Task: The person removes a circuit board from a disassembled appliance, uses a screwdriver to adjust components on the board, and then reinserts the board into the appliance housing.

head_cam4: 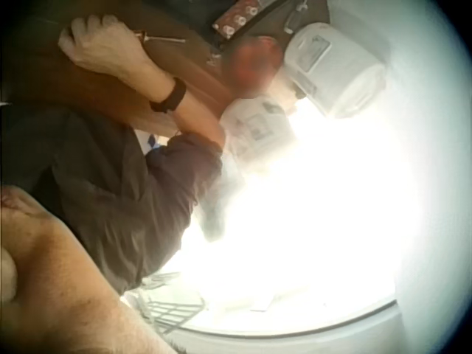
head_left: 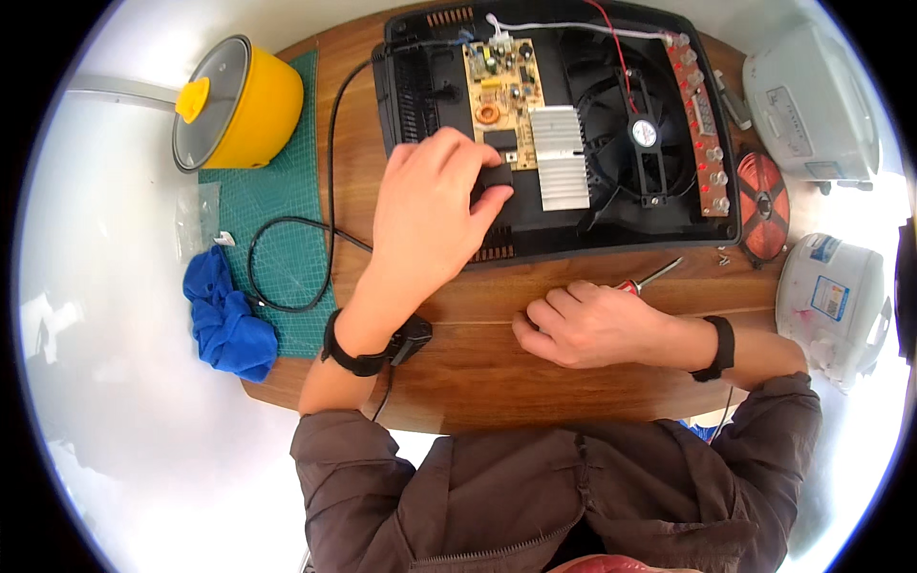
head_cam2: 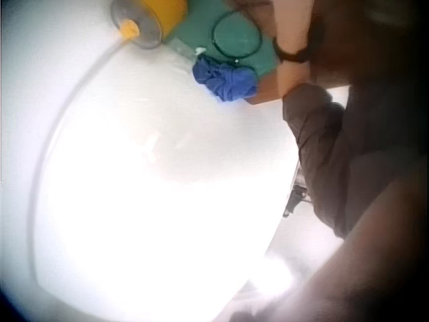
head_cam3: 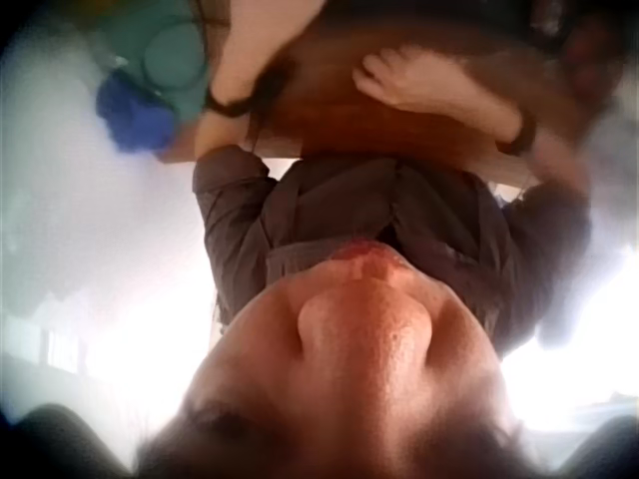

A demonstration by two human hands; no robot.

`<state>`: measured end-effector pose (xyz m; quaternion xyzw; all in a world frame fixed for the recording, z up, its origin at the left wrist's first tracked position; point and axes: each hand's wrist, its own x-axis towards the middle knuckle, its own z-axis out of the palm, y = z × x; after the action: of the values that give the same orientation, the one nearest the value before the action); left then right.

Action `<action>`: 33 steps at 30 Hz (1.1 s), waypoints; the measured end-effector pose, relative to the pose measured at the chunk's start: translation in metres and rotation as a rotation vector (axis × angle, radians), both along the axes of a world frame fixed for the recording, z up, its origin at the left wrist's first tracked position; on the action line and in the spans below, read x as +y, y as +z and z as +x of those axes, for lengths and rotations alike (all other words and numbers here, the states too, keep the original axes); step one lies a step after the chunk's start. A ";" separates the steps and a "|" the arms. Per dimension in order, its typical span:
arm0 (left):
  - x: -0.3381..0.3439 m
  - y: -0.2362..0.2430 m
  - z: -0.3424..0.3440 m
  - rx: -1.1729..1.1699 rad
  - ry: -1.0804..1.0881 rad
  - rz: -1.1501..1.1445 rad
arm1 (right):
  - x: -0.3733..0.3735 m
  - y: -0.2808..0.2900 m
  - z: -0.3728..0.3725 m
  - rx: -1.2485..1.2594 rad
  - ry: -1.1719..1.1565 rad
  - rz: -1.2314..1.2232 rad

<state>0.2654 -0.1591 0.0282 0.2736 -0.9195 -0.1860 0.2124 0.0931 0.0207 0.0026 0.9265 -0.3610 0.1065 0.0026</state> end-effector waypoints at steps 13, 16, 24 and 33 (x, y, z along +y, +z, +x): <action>0.000 0.003 -0.001 0.042 0.025 0.015 | -0.013 0.007 -0.009 -0.138 -0.001 0.032; 0.000 0.002 -0.001 0.053 0.021 0.007 | -0.019 0.031 -0.016 -0.297 0.009 -0.051; -0.001 -0.001 -0.001 0.028 0.052 -0.010 | -0.079 0.094 -0.053 -0.165 -0.504 0.091; 0.001 0.002 -0.004 0.025 0.085 -0.003 | -0.095 0.081 -0.051 -0.051 -0.522 0.244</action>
<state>0.2613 -0.1586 0.0302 0.3098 -0.9045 -0.1791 0.2321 0.0418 -0.0742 0.0835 0.7927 -0.5973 0.0811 -0.0909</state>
